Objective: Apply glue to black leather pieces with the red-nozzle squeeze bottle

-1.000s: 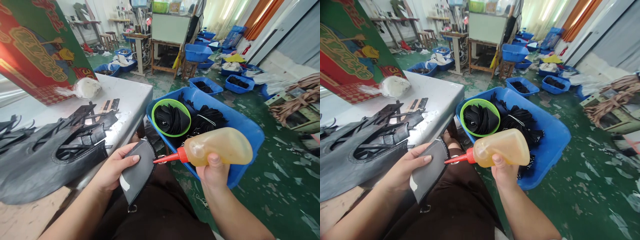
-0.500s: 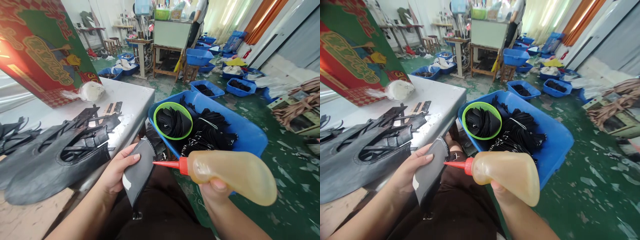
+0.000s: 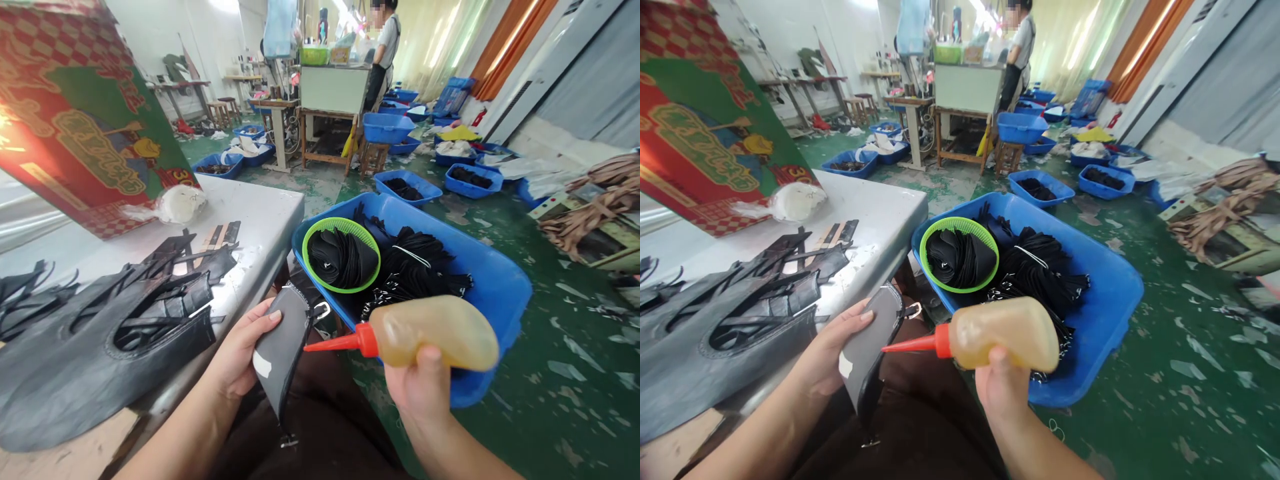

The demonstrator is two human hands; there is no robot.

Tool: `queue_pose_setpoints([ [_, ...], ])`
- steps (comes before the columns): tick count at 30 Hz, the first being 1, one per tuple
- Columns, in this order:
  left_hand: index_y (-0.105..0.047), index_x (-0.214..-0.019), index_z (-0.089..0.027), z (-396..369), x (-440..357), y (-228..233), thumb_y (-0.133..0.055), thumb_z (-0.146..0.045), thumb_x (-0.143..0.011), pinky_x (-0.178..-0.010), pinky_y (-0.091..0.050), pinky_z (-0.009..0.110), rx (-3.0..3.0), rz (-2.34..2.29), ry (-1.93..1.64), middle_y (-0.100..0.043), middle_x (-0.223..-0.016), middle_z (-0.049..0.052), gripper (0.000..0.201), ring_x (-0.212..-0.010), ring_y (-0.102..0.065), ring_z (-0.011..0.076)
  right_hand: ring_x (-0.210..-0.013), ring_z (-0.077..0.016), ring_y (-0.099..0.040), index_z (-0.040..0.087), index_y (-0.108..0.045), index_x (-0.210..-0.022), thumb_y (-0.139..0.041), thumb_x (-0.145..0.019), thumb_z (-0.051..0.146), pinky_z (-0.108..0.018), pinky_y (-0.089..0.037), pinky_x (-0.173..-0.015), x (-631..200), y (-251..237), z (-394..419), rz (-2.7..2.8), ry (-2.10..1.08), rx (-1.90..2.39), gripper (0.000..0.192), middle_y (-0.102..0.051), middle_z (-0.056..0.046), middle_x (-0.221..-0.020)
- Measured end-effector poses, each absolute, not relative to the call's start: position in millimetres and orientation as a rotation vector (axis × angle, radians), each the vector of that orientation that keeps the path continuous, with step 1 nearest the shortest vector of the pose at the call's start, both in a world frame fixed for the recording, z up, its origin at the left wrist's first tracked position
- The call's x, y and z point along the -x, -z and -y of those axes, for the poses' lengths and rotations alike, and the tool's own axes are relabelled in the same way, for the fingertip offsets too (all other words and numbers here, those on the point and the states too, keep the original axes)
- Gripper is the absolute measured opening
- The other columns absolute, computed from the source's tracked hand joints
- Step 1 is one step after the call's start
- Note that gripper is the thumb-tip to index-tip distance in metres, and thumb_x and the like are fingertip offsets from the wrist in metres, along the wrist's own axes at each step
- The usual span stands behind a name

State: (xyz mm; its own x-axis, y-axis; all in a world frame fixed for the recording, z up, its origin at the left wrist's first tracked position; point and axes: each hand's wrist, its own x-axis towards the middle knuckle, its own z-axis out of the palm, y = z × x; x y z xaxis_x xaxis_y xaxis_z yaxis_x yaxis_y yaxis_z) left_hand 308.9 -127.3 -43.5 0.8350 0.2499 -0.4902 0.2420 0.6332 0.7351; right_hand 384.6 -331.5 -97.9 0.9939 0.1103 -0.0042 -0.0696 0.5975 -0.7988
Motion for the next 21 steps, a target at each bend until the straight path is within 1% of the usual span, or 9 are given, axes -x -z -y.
queue_pose_setpoints([
  [2, -0.063, -0.081, -0.014, 128, -325, 44, -0.066, -0.016, -0.063, -0.046, -0.049, 0.019, -0.891, -0.710, -0.032, -0.068, -0.063, 0.003, 0.018, -0.050, -0.062, 0.0131, -0.061, -0.0120, -0.058, 0.023, -0.062, -0.089, -0.079, -0.059, 0.051, -0.019, -0.050, -0.047, -396, 83, 327, -0.167, -0.254, 0.721, 0.045, -0.063, 0.002, -0.075],
  [4, -0.059, -0.074, -0.015, 130, -346, 45, -0.056, -0.012, -0.064, -0.044, -0.046, 0.020, -0.894, -0.807, -0.083, -0.064, -0.055, 0.000, 0.011, -0.045, -0.059, 0.0120, -0.045, -0.0050, -0.048, 0.015, -0.060, -0.089, -0.074, -0.069, 0.043, -0.012, -0.039, -0.035, -411, 75, 332, -0.376, -0.518, 0.518, 0.038, -0.058, 0.002, -0.065],
  [6, -0.055, -0.069, -0.017, 132, -372, 48, -0.050, -0.010, -0.062, -0.040, -0.044, 0.021, -0.933, -0.838, -0.120, -0.058, -0.050, -0.002, 0.011, -0.040, -0.054, 0.0114, -0.038, -0.0024, -0.041, 0.013, -0.057, -0.093, -0.068, -0.076, 0.037, -0.009, -0.034, -0.031, -425, 73, 344, -0.514, -0.614, 0.377, 0.031, -0.053, 0.004, -0.061],
  [9, -0.054, -0.065, -0.017, 136, -419, 53, -0.051, -0.011, -0.059, -0.040, -0.043, 0.023, -1.054, -0.797, -0.104, -0.055, -0.047, -0.003, 0.009, -0.038, -0.052, 0.0128, -0.037, -0.0033, -0.041, 0.014, -0.055, -0.098, -0.070, -0.074, 0.032, -0.011, -0.035, -0.029, -441, 77, 368, -0.578, -0.458, 0.309, 0.034, -0.053, 0.004, -0.062],
  [13, -0.057, -0.071, -0.018, 132, -491, 60, -0.057, -0.012, -0.060, -0.048, -0.046, 0.027, -1.282, -0.722, -0.145, -0.057, -0.053, -0.002, 0.012, -0.045, -0.055, 0.0148, -0.037, -0.0037, -0.042, 0.013, -0.055, -0.098, -0.075, -0.065, 0.027, -0.012, -0.037, -0.028, -453, 81, 399, -0.570, -0.275, 0.282, 0.041, -0.055, 0.002, -0.067],
  [15, -0.059, -0.071, -0.017, 126, -520, 62, -0.059, -0.014, -0.063, -0.057, -0.049, 0.032, -1.422, -0.703, -0.197, -0.060, -0.060, 0.002, 0.009, -0.056, -0.060, 0.0194, -0.037, -0.0038, -0.042, 0.013, -0.055, -0.097, -0.077, -0.063, 0.026, -0.013, -0.038, -0.028, -458, 83, 412, -0.575, -0.209, 0.284, 0.043, -0.056, 0.003, -0.067],
  [17, -0.060, -0.074, -0.017, 119, -537, 64, -0.061, -0.015, -0.065, -0.073, -0.049, 0.038, -1.573, -0.704, -0.295, -0.064, -0.078, 0.008, 0.009, -0.082, -0.062, 0.0266, -0.037, -0.0038, -0.042, 0.013, -0.055, -0.096, -0.080, -0.060, 0.026, -0.013, -0.039, -0.028, -461, 86, 424, -0.569, -0.160, 0.299, 0.046, -0.056, 0.002, -0.068],
  [19, -0.060, -0.084, -0.018, 117, -540, 68, -0.061, -0.016, -0.068, -0.093, -0.038, 0.041, -1.705, -0.710, -0.444, -0.060, -0.105, 0.012, 0.016, -0.114, -0.049, 0.0303, -0.038, -0.0034, -0.042, 0.014, -0.055, -0.096, -0.083, -0.055, 0.027, -0.013, -0.039, -0.029, -462, 89, 433, -0.550, -0.103, 0.325, 0.051, -0.058, 0.002, -0.070],
  [21, -0.059, -0.092, -0.020, 124, -528, 75, -0.059, -0.018, -0.073, -0.102, -0.028, 0.042, -1.947, -0.612, -0.619, -0.055, -0.117, 0.012, 0.020, -0.124, -0.038, 0.0294, -0.039, -0.0032, -0.042, 0.014, -0.055, -0.094, -0.086, -0.051, 0.028, -0.012, -0.039, -0.029, -463, 92, 438, -0.538, -0.047, 0.356, 0.054, -0.059, 0.002, -0.070],
])
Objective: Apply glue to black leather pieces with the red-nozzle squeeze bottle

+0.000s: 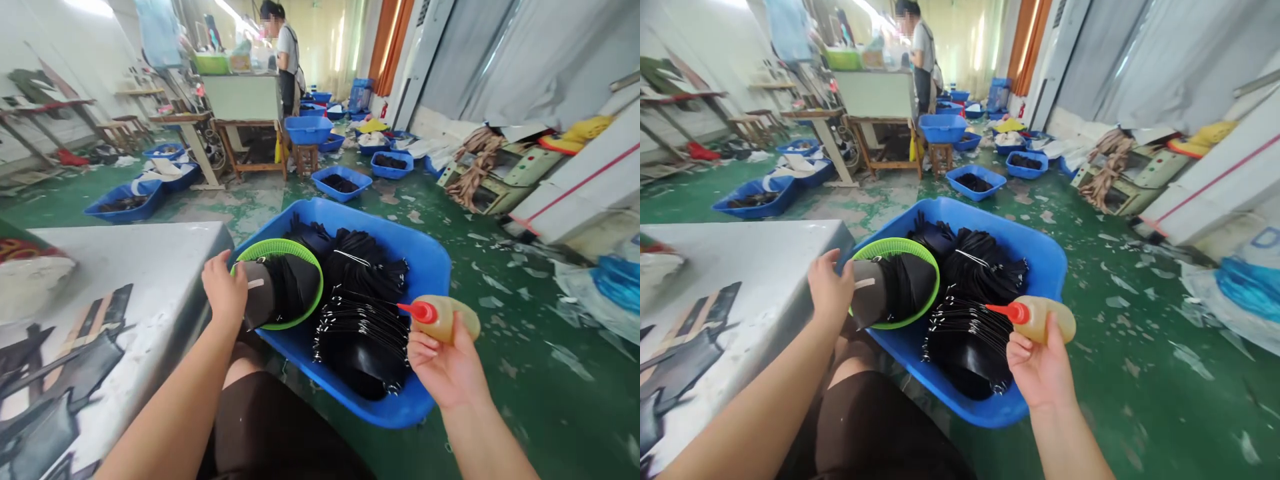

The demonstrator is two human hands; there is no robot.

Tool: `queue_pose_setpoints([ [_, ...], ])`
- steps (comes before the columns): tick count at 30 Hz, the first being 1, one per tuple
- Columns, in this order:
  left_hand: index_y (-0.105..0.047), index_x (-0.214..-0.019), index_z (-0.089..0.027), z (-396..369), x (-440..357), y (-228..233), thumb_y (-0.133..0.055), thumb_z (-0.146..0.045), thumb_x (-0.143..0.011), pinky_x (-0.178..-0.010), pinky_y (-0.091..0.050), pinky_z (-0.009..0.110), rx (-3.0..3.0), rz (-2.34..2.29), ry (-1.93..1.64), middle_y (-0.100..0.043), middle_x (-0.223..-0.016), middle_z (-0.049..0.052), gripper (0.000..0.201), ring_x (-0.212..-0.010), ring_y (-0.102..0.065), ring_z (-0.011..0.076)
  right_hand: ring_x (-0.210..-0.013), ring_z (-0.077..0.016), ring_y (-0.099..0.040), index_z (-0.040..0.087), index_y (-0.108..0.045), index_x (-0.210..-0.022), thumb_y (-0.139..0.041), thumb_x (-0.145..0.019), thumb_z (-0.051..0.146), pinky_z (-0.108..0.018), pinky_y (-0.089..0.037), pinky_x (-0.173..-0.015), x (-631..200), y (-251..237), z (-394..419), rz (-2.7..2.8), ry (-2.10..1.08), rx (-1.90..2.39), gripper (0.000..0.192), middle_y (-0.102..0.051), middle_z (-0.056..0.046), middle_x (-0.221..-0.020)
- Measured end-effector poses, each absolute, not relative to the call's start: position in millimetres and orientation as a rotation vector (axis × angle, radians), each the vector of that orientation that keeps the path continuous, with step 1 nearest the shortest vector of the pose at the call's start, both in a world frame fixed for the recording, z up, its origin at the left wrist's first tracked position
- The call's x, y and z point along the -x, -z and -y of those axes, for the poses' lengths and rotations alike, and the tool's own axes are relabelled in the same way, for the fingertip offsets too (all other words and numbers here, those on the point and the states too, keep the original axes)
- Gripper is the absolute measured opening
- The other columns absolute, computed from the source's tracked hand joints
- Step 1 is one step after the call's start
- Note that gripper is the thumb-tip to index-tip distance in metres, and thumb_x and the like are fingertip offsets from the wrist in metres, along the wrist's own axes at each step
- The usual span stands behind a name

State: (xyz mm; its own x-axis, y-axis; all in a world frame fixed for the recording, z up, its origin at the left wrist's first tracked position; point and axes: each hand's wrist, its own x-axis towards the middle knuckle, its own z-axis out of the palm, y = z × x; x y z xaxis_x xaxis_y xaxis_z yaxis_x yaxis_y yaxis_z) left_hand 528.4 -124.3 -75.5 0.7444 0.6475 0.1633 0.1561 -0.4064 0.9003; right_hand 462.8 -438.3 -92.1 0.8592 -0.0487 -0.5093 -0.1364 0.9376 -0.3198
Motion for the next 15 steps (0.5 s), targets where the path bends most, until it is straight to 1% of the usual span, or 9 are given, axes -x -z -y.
queue_pose_setpoints([
  [2, -0.060, -0.090, -0.019, 144, -507, 86, -0.054, -0.022, -0.079, -0.095, -0.033, 0.042, -2.359, -0.246, -0.718, -0.061, -0.101, 0.011, 0.013, -0.108, -0.049, 0.0289, -0.039, -0.0034, -0.043, 0.015, -0.055, -0.092, -0.087, -0.049, 0.029, -0.012, -0.039, -0.029, -464, 94, 441, -0.529, -0.009, 0.384, 0.055, -0.059, 0.004, -0.068],
  [3, -0.061, -0.084, -0.019, 157, -495, 92, -0.052, -0.023, -0.081, -0.088, -0.038, 0.041, -2.532, 0.053, -0.657, -0.063, -0.089, 0.010, 0.010, -0.095, -0.055, 0.0270, -0.039, -0.0034, -0.043, 0.015, -0.056, -0.091, -0.087, -0.049, 0.030, -0.012, -0.039, -0.030, -465, 95, 442, -0.522, -0.006, 0.394, 0.055, -0.058, 0.004, -0.067],
  [4, -0.062, -0.080, -0.020, 172, -483, 97, -0.050, -0.023, -0.084, -0.081, -0.040, 0.038, -2.638, 0.372, -0.529, -0.064, -0.083, 0.008, 0.013, -0.086, -0.057, 0.0245, -0.039, -0.0033, -0.043, 0.016, -0.056, -0.090, -0.087, -0.050, 0.032, -0.012, -0.039, -0.030, -466, 95, 442, -0.511, -0.007, 0.403, 0.053, -0.058, 0.005, -0.066],
  [5, -0.063, -0.082, -0.021, 188, -473, 102, -0.047, -0.021, -0.085, -0.077, -0.041, 0.036, -2.689, 0.672, -0.401, -0.065, -0.085, 0.008, 0.016, -0.083, -0.057, 0.0228, -0.039, -0.0031, -0.043, 0.016, -0.056, -0.089, -0.087, -0.051, 0.033, -0.012, -0.039, -0.030, -466, 95, 442, -0.496, -0.010, 0.412, 0.052, -0.058, 0.006, -0.065],
  [6, -0.063, -0.090, -0.020, 203, -464, 106, -0.046, -0.018, -0.086, -0.077, -0.041, 0.036, -2.733, 0.845, -0.329, -0.066, -0.091, 0.009, 0.018, -0.086, -0.057, 0.0233, -0.039, -0.0028, -0.043, 0.016, -0.056, -0.088, -0.086, -0.053, 0.035, -0.011, -0.039, -0.031, -467, 94, 441, -0.478, -0.013, 0.419, 0.050, -0.058, 0.006, -0.065],
  [7, -0.062, -0.098, -0.018, 217, -458, 109, -0.045, -0.015, -0.086, -0.074, -0.042, 0.037, -2.796, 0.902, -0.289, -0.065, -0.097, 0.012, 0.021, -0.088, -0.057, 0.0244, -0.039, -0.0025, -0.043, 0.016, -0.057, -0.088, -0.086, -0.054, 0.036, -0.011, -0.039, -0.031, -467, 93, 441, -0.459, -0.012, 0.426, 0.049, -0.058, 0.006, -0.065],
  [9, -0.061, -0.101, -0.013, 239, -453, 111, -0.043, -0.007, -0.084, -0.069, -0.044, 0.037, -2.934, 0.879, -0.179, -0.064, -0.092, 0.014, 0.026, -0.084, -0.058, 0.0258, -0.039, -0.0021, -0.043, 0.016, -0.057, -0.086, -0.086, -0.053, 0.037, -0.010, -0.038, -0.031, -466, 91, 441, -0.431, 0.002, 0.438, 0.048, -0.059, 0.006, -0.066],
  [12, -0.064, -0.086, -0.012, 254, -452, 105, -0.043, 0.001, -0.077, -0.061, -0.045, 0.036, -3.051, 0.812, 0.056, -0.062, -0.076, 0.011, 0.026, -0.074, -0.060, 0.0260, -0.039, -0.0018, -0.043, 0.016, -0.058, -0.085, -0.087, -0.050, 0.035, -0.010, -0.038, -0.032, -463, 88, 444, -0.426, 0.050, 0.447, 0.049, -0.061, 0.005, -0.067],
  [15, -0.064, -0.076, -0.013, 250, -448, 100, -0.043, 0.004, -0.071, -0.053, -0.045, 0.033, -3.067, 0.771, 0.163, -0.062, -0.078, 0.012, 0.027, -0.067, -0.062, 0.0244, -0.039, -0.0021, -0.044, 0.016, -0.058, -0.084, -0.087, -0.050, 0.034, -0.010, -0.038, -0.032, -461, 86, 449, -0.426, 0.085, 0.451, 0.048, -0.061, 0.005, -0.066],
])
